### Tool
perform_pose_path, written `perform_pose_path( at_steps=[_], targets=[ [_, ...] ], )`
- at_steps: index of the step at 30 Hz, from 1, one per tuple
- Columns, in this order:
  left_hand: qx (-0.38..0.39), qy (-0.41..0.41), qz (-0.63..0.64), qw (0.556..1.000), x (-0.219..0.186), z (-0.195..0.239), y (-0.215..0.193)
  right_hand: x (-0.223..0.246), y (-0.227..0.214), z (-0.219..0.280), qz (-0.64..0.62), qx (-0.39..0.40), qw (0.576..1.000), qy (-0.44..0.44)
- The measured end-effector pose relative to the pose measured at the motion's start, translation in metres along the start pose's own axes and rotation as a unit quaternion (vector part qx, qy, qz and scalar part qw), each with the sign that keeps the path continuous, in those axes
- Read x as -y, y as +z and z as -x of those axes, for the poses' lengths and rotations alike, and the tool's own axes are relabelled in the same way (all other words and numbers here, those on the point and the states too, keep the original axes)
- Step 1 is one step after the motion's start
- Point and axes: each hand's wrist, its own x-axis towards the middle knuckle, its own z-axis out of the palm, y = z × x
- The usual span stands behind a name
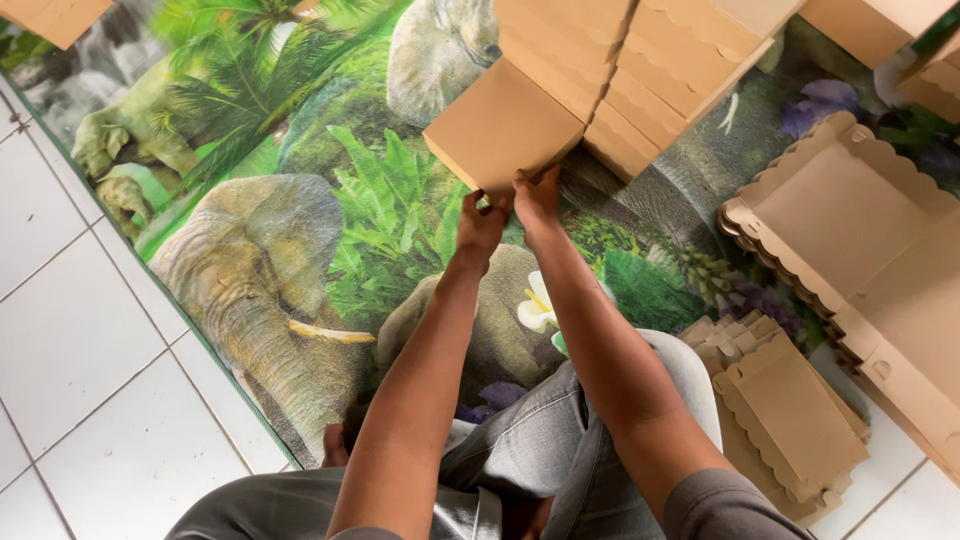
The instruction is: The person sits on the floor and assembles flat cardboard pieces into small boxes by folding and interlocking the tabs. They complete one box and place it aside, then begin assembling another box from a new flat piece.
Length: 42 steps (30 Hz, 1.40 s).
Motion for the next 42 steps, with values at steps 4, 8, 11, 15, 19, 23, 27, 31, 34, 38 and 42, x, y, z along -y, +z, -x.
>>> perform_pose_path(
  at_steps=[4,8,11,15,19,23,27,31,34,38,42],
  targets=[
    [0.056,-0.023,-0.072,0.996,0.011,0.032,-0.034,-0.006,-0.012,0.004,0.038,-0.068,0.996,0.032],
    [0.249,0.052,-0.267,0.930,-0.041,0.150,-0.106,-0.017,-0.010,-0.009,0.051,-0.178,0.982,0.037],
    [0.320,0.021,-0.229,0.919,-0.034,0.231,-0.159,-0.027,-0.011,-0.025,-0.024,-0.254,0.964,-0.074],
    [0.203,-0.088,-0.077,0.972,0.106,0.215,-0.208,0.005,-0.028,-0.026,-0.282,-0.203,0.903,-0.251],
    [0.159,-0.189,-0.544,0.802,0.104,0.213,-0.212,0.092,-0.120,0.085,-0.220,-0.063,0.959,-0.168],
    [0.175,-0.093,-0.324,0.925,0.065,0.228,-0.195,0.125,-0.235,0.161,0.101,0.120,0.917,-0.368],
    [0.166,-0.050,-0.380,0.909,0.062,0.230,-0.196,0.037,-0.356,0.171,0.404,0.063,0.858,-0.311],
    [0.152,-0.215,-0.358,0.896,0.017,0.259,-0.190,-0.011,-0.439,0.248,0.492,-0.014,0.870,-0.038],
    [0.176,-0.060,-0.420,0.888,0.071,0.223,-0.204,-0.050,-0.469,0.283,0.427,-0.059,0.900,0.069],
    [0.173,-0.019,-0.402,0.899,0.066,0.233,-0.203,-0.091,-0.488,0.294,0.463,-0.120,0.872,0.102],
    [0.157,-0.165,-0.358,0.906,-0.019,0.300,-0.198,-0.099,-0.510,0.280,0.599,-0.172,0.775,0.105]
  ],
)
